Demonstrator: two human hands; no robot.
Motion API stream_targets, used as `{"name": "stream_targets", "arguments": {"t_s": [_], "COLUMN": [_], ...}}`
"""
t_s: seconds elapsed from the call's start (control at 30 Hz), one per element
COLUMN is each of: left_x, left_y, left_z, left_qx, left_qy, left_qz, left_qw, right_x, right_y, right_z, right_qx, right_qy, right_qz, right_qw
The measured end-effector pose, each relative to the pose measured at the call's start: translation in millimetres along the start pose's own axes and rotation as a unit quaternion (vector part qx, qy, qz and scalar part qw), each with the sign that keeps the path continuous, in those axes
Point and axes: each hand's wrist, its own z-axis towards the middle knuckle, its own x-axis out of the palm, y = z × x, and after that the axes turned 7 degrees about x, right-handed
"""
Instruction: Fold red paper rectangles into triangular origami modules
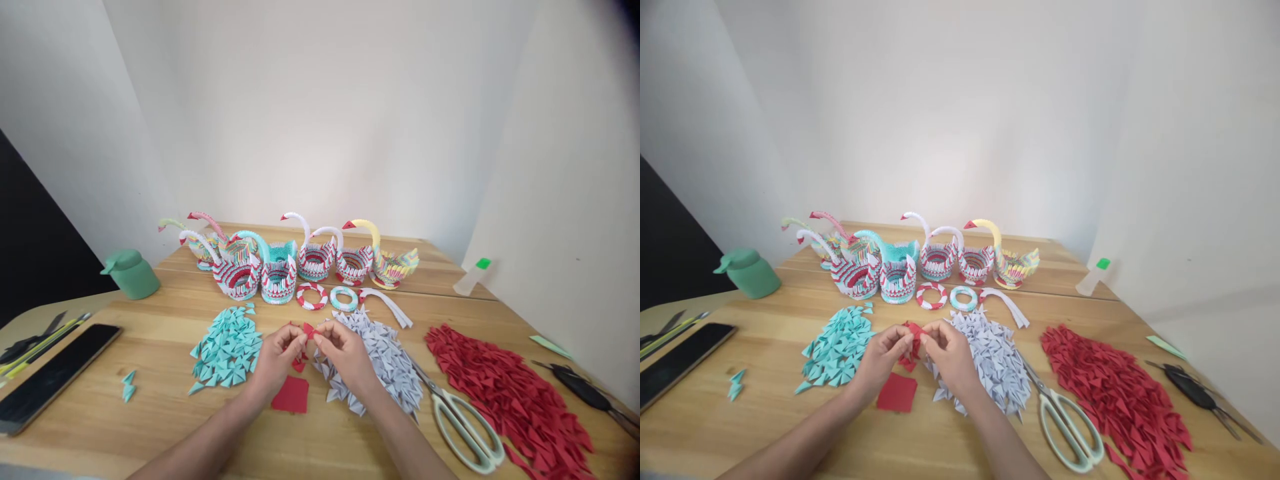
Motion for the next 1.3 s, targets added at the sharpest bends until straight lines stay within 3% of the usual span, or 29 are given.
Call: {"name": "stream_targets", "arguments": {"t_s": [0.23, 0.43, 0.73, 0.87, 1.03, 1.3], "left_x": [-2.8, -6.0, -11.3, -11.9, -11.0, -5.4], "left_y": [-2.2, -4.7, -4.5, -2.9, -3.0, -6.5], "left_z": [2.4, 5.0, 5.5, 6.6, 7.7, 7.1], "left_qx": [-0.121, -0.165, -0.192, -0.168, -0.141, -0.097], "left_qy": [0.069, 0.048, 0.083, 0.081, 0.052, 0.042], "left_qz": [-0.193, -0.177, -0.159, -0.171, -0.143, -0.060], "left_qw": [0.971, 0.969, 0.965, 0.967, 0.978, 0.993], "right_x": [-5.8, -6.8, -8.2, -7.6, -7.7, -4.0], "right_y": [2.6, 1.0, 0.2, 0.5, 0.2, -1.2], "right_z": [-0.5, -1.3, -0.6, -0.9, -1.7, 0.3], "right_qx": [-0.156, -0.186, -0.221, -0.183, -0.027, -0.021], "right_qy": [-0.044, -0.029, -0.033, -0.028, -0.005, -0.031], "right_qz": [-0.112, -0.151, -0.187, -0.169, -0.060, -0.080], "right_qw": [0.980, 0.970, 0.957, 0.968, 0.998, 0.996]}}
